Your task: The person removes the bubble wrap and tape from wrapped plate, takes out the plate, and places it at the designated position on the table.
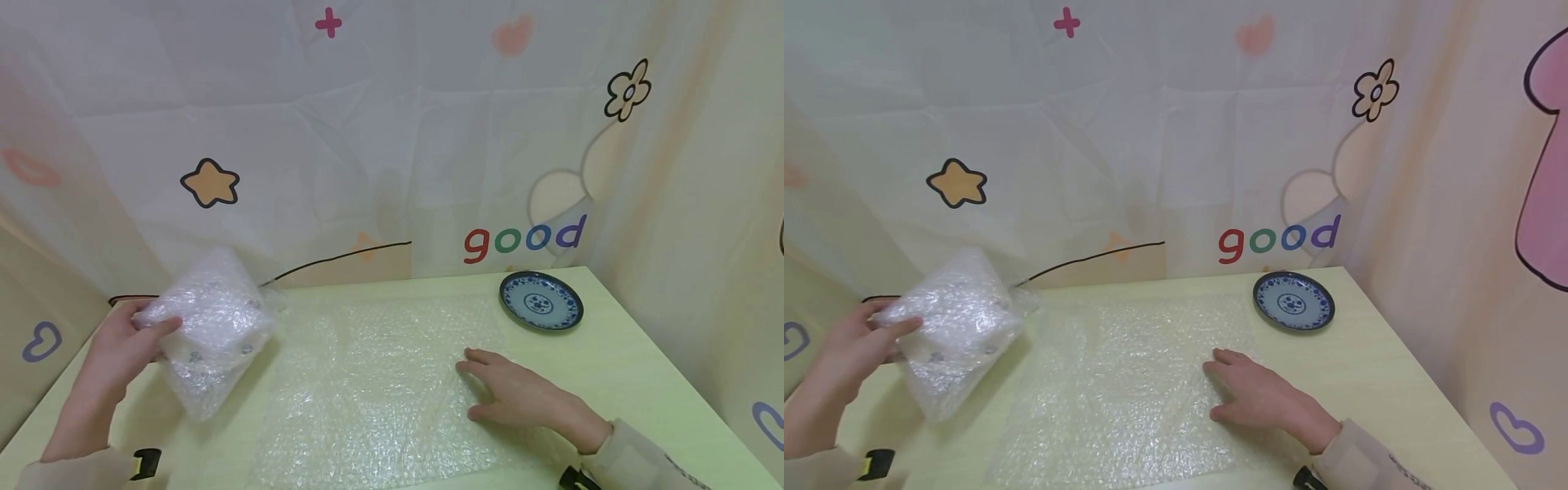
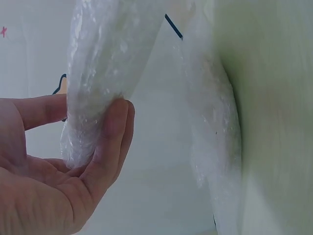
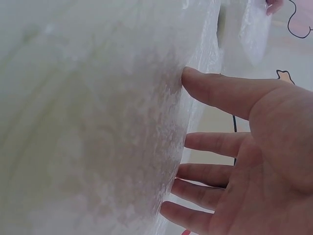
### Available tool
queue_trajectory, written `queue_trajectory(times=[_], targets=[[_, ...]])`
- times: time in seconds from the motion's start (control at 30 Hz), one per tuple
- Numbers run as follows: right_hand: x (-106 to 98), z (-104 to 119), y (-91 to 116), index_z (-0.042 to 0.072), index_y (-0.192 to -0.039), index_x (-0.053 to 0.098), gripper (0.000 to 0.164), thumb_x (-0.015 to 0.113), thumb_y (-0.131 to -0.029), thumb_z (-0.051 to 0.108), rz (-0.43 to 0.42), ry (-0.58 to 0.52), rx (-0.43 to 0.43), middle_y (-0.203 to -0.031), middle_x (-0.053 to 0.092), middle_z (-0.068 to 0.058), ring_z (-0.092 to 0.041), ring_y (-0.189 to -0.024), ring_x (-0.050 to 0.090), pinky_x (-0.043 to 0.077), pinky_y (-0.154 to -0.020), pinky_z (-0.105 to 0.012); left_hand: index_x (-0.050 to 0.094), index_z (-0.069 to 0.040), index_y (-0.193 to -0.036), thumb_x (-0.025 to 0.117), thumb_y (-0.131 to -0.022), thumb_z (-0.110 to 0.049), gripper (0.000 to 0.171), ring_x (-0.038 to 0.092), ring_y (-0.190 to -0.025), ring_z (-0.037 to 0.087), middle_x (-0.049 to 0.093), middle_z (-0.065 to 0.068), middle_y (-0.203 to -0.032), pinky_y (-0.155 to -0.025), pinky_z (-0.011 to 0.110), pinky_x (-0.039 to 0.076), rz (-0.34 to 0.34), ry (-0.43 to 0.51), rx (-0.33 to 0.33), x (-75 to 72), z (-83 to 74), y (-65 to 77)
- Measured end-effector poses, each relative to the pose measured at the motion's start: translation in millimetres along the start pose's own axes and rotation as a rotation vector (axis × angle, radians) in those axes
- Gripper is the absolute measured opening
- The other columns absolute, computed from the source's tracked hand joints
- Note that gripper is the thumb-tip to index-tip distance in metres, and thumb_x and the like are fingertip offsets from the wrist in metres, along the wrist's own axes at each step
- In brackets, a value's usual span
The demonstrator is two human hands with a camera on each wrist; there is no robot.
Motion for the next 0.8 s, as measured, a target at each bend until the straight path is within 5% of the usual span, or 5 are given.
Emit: queue_trajectory(times=[0.37,0.8], targets=[[-1.5,3.1,-0.4,0.008,-0.146,0.056,0.07,0.086,-0.085,0.028,-0.001,0.0,0.005,-0.158,0.04,-0.018,-0.04,-0.146,0.035,0.033,-0.115,-0.058,0.03,0.011,-0.147,0.06,-0.105,-0.029,0.066,0.063,-0.088,0.017,0.052,0.024,-0.124,-0.072,0.029,0.058,0.171,0.017,-0.001,24.0,-9.3,0.1],[-2.3,6.9,-1.2,0.008,-0.145,0.057,0.069,0.086,-0.085,0.026,0.001,-0.005,-0.003,-0.158,0.04,-0.019,-0.04,-0.146,0.035,0.034,-0.115,-0.058,0.032,0.01,-0.148,0.063,-0.102,-0.029,0.069,0.056,-0.075,0.019,0.055,0.014,-0.112,-0.074,0.029,0.052,0.238,0.012,-0.061,50.9,-13.0,-1.9]])
Point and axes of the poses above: each hand's wrist, its own y-axis away from the middle knuckle, its own x-axis out of the palm, z = x × y, the point moved 6 cm from there along -y, towards the middle knuckle
